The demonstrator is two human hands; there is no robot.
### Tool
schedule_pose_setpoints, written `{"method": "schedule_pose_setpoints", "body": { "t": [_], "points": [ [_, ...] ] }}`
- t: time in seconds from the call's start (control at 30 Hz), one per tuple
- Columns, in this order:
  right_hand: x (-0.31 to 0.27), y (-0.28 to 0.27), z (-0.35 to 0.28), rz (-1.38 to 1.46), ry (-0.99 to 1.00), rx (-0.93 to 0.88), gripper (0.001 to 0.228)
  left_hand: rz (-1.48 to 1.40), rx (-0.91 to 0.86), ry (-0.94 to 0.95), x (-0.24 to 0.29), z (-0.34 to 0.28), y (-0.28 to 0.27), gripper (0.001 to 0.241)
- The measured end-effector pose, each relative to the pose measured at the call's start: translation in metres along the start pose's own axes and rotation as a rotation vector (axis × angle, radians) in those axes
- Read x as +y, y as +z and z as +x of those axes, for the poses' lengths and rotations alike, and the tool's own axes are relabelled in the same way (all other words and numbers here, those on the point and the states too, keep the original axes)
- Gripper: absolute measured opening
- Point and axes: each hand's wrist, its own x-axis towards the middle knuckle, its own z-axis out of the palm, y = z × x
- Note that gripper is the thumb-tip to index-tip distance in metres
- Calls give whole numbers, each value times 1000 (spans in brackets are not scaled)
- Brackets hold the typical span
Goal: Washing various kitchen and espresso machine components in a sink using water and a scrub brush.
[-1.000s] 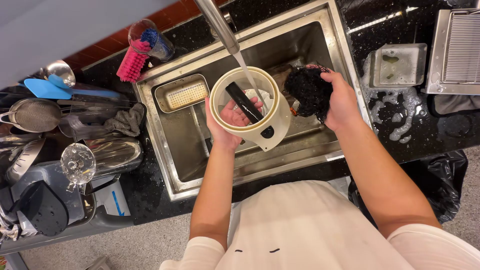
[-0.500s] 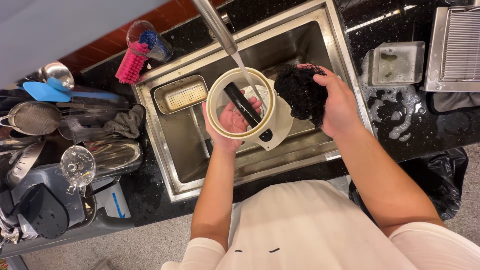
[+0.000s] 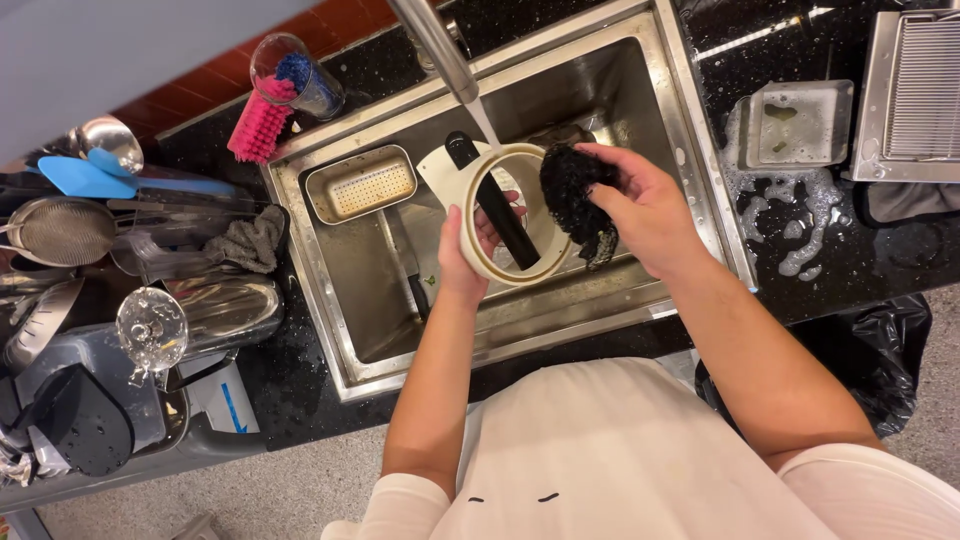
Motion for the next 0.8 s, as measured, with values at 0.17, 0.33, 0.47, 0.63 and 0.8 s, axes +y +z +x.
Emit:
{"method": "schedule_pose_setpoints", "body": {
  "t": [0.17,0.33,0.47,0.63,0.8],
  "points": [
    [9,-11,0,-29,-35,58,44,56,-14,34,4,-3,5,66],
    [29,26,7,-371,-82,40,42,17,122,29,-33,3,-10,56],
    [46,59,20,-604,-289,245,38,-45,159,-59,-46,7,10,54],
    [60,44,15,-893,-315,-29,24,-115,172,63,-52,15,-22,51],
    [82,22,44,-804,-71,-139,24,-82,257,35,-42,29,-17,44]
  ]
}}
